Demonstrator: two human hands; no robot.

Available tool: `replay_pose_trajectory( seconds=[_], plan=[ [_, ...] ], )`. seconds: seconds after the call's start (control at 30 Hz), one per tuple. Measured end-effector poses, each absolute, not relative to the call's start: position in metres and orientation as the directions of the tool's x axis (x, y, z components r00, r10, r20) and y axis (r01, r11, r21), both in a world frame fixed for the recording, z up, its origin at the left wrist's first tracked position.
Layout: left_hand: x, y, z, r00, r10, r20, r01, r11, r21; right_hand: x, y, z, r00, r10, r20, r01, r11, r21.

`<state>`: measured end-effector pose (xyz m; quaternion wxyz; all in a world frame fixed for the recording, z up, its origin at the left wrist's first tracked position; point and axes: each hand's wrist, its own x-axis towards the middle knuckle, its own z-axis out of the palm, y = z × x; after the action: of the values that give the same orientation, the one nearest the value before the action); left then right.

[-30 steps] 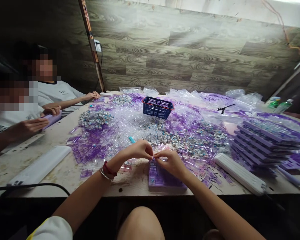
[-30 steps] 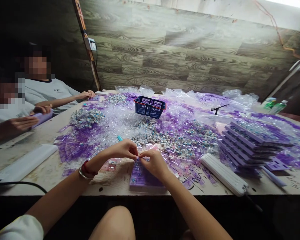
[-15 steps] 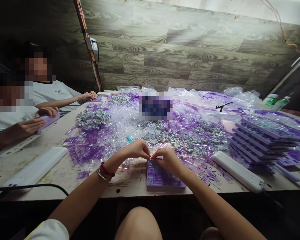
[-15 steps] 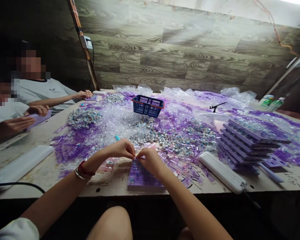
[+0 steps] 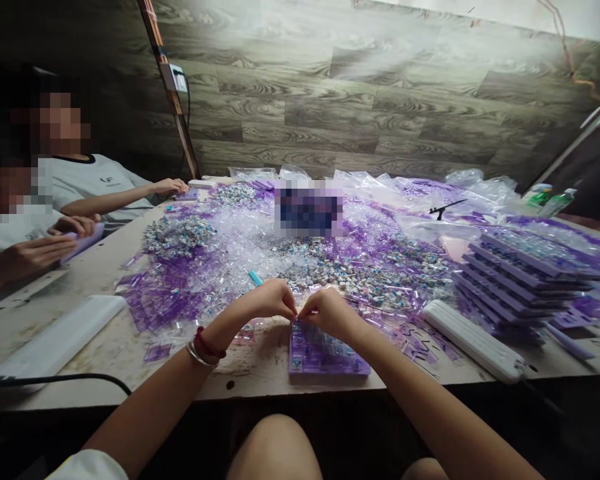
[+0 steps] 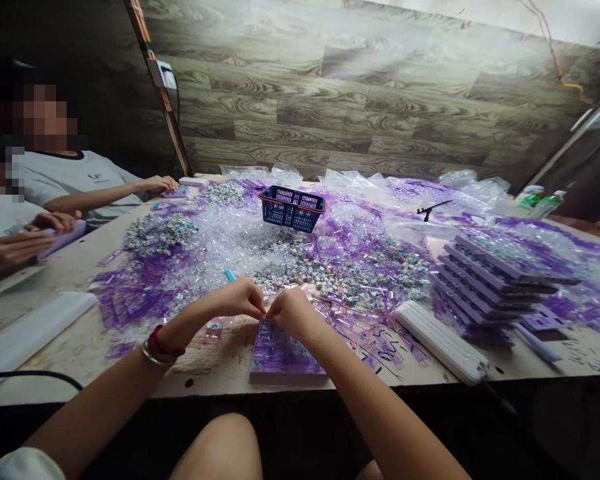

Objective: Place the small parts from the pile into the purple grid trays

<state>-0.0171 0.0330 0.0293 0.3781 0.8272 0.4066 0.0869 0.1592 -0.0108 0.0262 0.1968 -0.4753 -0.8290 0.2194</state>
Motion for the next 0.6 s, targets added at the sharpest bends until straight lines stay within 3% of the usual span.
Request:
replay_pose_trajectory(
  seconds=[0.3, 0.6],
  plan=[
    [-0.015, 0.041, 0.028, 0.676, 0.722, -0.150, 0.618, -0.444, 0.649, 0.149, -0.009, 0.039, -0.383, 0.924, 0.009, 0.830, 0.349, -0.435],
    [-0.015, 0.037, 0.030, 0.692, 0.707, -0.144, 0.614, -0.472, 0.632, 0.148, 0.007, 0.056, -0.355, 0.910, -0.215, 0.852, 0.220, -0.476]
  ],
)
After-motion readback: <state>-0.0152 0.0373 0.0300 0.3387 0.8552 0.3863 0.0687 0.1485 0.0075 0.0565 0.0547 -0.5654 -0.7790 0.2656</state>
